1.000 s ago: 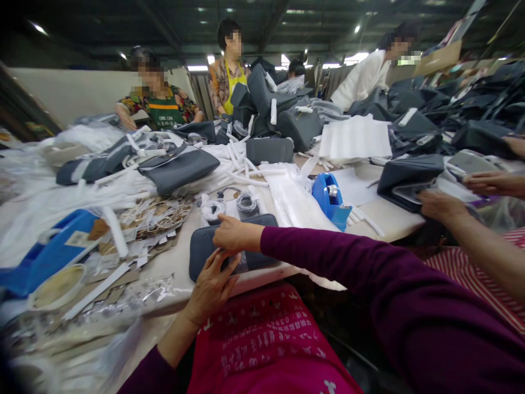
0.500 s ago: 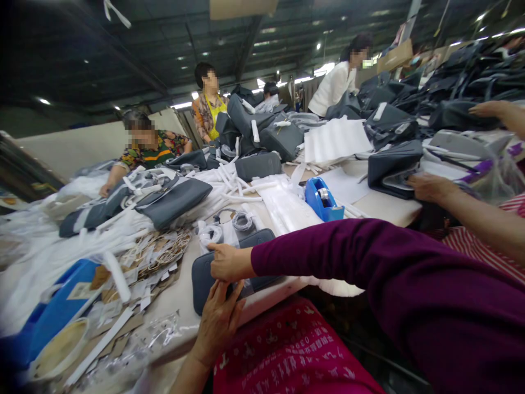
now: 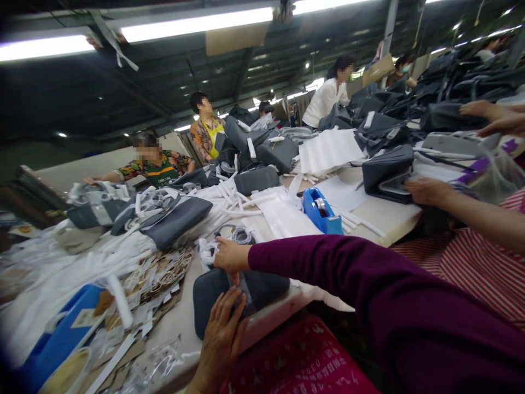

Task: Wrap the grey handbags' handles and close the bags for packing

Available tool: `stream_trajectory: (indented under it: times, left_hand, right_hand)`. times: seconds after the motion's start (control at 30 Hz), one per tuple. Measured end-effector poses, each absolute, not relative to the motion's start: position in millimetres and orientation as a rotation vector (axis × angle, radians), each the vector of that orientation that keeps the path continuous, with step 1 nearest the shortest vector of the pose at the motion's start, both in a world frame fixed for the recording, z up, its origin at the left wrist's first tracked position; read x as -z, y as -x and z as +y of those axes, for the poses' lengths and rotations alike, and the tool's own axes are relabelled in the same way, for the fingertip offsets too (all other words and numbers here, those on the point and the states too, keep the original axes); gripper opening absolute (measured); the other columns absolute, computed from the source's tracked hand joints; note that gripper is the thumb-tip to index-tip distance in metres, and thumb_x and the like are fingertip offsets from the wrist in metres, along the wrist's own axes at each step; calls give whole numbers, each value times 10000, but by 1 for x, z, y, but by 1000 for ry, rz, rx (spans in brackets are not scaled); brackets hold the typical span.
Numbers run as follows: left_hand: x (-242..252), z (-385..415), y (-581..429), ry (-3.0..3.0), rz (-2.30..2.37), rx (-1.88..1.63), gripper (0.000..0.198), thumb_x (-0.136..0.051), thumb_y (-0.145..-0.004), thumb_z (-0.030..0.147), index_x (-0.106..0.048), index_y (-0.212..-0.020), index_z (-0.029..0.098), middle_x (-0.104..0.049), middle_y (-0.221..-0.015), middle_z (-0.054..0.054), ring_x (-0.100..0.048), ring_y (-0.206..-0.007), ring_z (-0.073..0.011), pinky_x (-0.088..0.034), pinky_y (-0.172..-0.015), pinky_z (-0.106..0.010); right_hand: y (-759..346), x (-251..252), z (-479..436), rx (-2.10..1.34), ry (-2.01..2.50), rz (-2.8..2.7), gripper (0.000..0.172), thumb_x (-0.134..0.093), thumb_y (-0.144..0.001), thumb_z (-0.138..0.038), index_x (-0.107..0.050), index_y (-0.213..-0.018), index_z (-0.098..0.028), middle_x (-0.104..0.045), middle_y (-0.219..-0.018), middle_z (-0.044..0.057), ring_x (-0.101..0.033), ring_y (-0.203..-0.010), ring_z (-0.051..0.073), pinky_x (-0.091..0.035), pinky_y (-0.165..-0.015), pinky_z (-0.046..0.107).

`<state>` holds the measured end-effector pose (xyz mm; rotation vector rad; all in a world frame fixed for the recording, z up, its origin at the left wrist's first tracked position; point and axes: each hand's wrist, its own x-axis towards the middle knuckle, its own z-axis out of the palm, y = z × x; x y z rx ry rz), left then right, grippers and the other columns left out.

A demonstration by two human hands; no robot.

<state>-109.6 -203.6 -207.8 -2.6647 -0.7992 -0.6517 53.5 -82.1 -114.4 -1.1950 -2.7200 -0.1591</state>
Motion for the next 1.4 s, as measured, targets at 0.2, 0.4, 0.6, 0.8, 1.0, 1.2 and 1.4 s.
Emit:
stream_trajectory:
  times: [0.2,0.4,0.6,0.8,1.0,1.2,1.4]
  left_hand:
    - [205,-204,111,2652,-737,601,560,-488,-871,123,-363,-1416,152,-435,-1460,-91,-339,-1382,-228,-385,-1100,-443]
    - [206,-202,111,2644,-712,629,554,-497,-864,133,-383,-1406,144,-458,-1445,-95,-361,-1373,-231,-391,-1095,-431]
    - [203,-204,111,2665,-730,586,565,-495,-861,138,-370,-1412,128,-449,-1451,-101,-342,-1383,-232,-409,-1085,-425]
    - [203,-201,115,2625,-737,533,582,-500,-858,158,-356,-1420,118,-395,-1487,-101,-309,-1400,-231,-406,-1083,-392]
    - [221,-206,110,2579,-757,592,624,-517,-831,131,-372,-1421,274,-358,-1508,-97,-292,-1402,-304,-406,-1050,-463]
    - [201,-179,136,2584,-1383,1199,493,-488,-877,313,-456,-1368,291,-304,-1520,-131,-289,-1390,-350,-336,-1059,-607]
    - [183,-128,160,2558,-2452,1987,599,-671,-737,480,-576,-1223,143,-613,-1245,-145,-525,-1222,-321,-410,-1052,-496]
  right_hand:
    - [-87,98,-82,378,1323,-2518,201,-655,-777,-246,-655,-931,-117,-633,-1003,135,-513,-1022,274,-301,-997,465]
    - [-92,129,-99,183,1229,-2559,757,-733,-652,-505,-507,-1270,-132,-489,-1325,175,-367,-1254,347,-165,-1084,535]
    - [-87,129,-86,108,1364,-2359,523,-622,-755,-150,-513,-1266,-123,-447,-1386,163,-351,-1308,280,-148,-1125,462]
    - [-107,126,-107,-176,1491,-1799,360,-474,-819,-103,-587,-1155,-167,-561,-1214,105,-480,-1154,220,-364,-1011,369]
    - [-125,154,-157,-352,1522,-1584,515,-532,-817,-283,-466,-1317,-175,-491,-1334,106,-414,-1262,233,-300,-1108,394]
    - [-134,175,-165,-621,1593,-1374,692,-618,-726,-365,-428,-1365,-178,-463,-1386,105,-401,-1312,252,-261,-1143,405]
    - [-140,169,-162,-916,1579,-1171,850,-688,-667,-432,-368,-1413,-178,-545,-1315,122,-507,-1230,294,-357,-1081,441]
